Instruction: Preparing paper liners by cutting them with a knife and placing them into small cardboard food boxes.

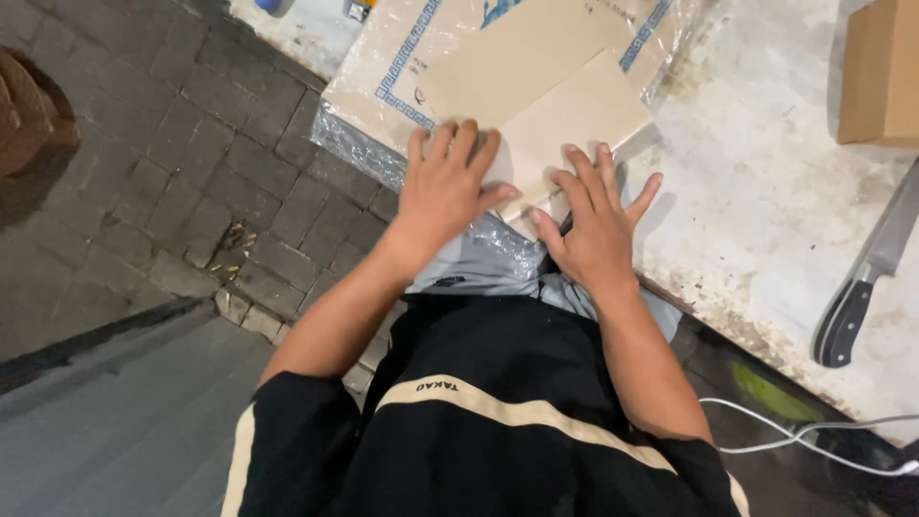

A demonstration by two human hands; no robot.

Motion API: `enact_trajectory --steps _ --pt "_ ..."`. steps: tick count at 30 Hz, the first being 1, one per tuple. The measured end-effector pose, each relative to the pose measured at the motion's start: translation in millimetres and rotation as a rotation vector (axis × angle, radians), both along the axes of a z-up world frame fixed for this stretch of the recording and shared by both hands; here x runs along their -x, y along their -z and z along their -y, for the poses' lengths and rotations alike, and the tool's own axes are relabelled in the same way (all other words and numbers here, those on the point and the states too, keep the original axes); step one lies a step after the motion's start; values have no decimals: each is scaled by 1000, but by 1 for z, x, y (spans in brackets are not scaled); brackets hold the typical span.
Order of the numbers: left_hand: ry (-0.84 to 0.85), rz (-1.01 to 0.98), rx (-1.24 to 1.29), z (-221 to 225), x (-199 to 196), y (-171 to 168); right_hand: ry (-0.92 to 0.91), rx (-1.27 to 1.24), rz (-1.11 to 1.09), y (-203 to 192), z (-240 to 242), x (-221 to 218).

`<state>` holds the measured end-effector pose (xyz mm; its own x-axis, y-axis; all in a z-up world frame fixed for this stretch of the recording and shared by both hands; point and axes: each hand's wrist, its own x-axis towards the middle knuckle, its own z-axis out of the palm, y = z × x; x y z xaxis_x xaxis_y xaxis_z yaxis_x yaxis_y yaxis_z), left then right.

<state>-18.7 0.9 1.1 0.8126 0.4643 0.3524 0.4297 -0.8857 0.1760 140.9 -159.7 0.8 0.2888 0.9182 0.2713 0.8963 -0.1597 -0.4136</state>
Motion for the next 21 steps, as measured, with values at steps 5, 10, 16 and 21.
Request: enact_trajectory --steps 5,10,16,21 --pt "-52 97 -67 2 -2 15 38 29 55 -9 -11 7" --pt "-32 153 77 -2 4 7 49 103 10 -9 -12 9" --pt "-27 173 146 -1 5 7 63 56 32 0 -9 12" --pt "-23 161 180 -3 7 11 83 41 12 5 -8 12"
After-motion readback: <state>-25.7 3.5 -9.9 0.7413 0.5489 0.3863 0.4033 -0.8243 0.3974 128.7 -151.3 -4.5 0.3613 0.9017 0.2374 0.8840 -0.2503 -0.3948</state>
